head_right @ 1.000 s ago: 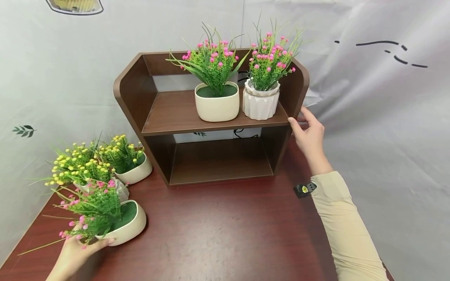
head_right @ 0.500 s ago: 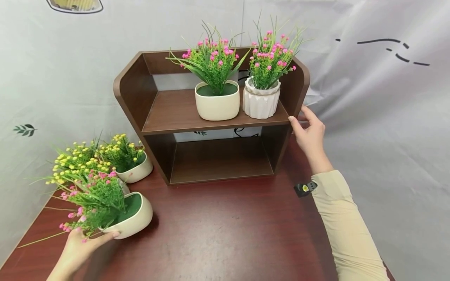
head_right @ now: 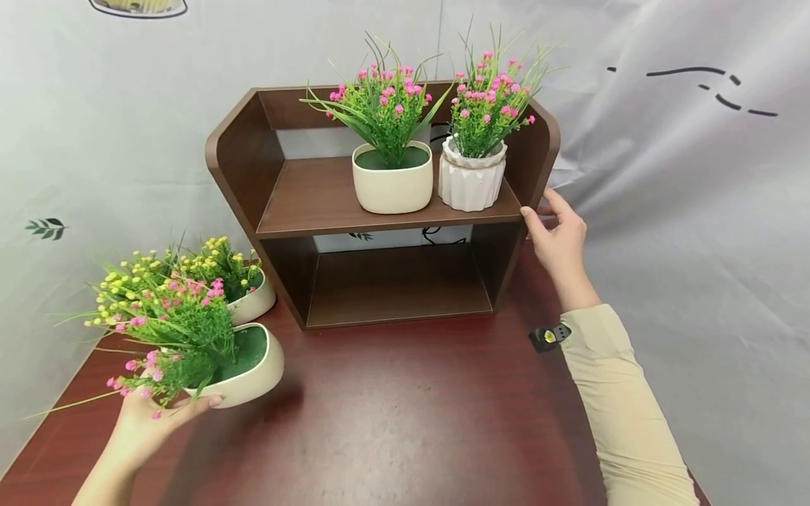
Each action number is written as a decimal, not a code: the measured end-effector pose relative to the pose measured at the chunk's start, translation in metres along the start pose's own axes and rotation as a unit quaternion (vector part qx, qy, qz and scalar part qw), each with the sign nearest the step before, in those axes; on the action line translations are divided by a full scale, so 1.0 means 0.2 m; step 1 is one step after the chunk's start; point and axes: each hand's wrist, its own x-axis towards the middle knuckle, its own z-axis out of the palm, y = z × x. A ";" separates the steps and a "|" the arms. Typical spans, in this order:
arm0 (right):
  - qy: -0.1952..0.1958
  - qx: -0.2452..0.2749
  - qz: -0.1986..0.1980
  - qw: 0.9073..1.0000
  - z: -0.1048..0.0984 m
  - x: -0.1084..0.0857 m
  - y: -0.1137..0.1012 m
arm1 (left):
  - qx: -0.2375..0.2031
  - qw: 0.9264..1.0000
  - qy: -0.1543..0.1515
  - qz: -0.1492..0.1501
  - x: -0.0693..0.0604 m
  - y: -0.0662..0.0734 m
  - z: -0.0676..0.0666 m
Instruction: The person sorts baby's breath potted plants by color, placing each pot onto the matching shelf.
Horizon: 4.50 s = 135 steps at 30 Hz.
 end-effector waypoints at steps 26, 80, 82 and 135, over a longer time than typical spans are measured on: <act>0.004 -0.004 0.001 1.000 0.00 0.01 0.02 | -0.061 0.992 -0.016 0.111 0.18 0.38 -0.05; -0.004 0.017 0.004 1.000 -0.02 -0.03 -0.11 | -0.081 0.994 0.032 0.071 0.64 0.89 0.14; -0.002 0.010 0.002 1.000 -0.02 -0.02 -0.08 | -0.104 0.991 0.037 0.074 0.65 0.90 0.16; 0.016 -0.027 -0.008 0.999 0.00 0.01 0.00 | 0.041 0.926 0.203 0.317 0.69 0.70 0.31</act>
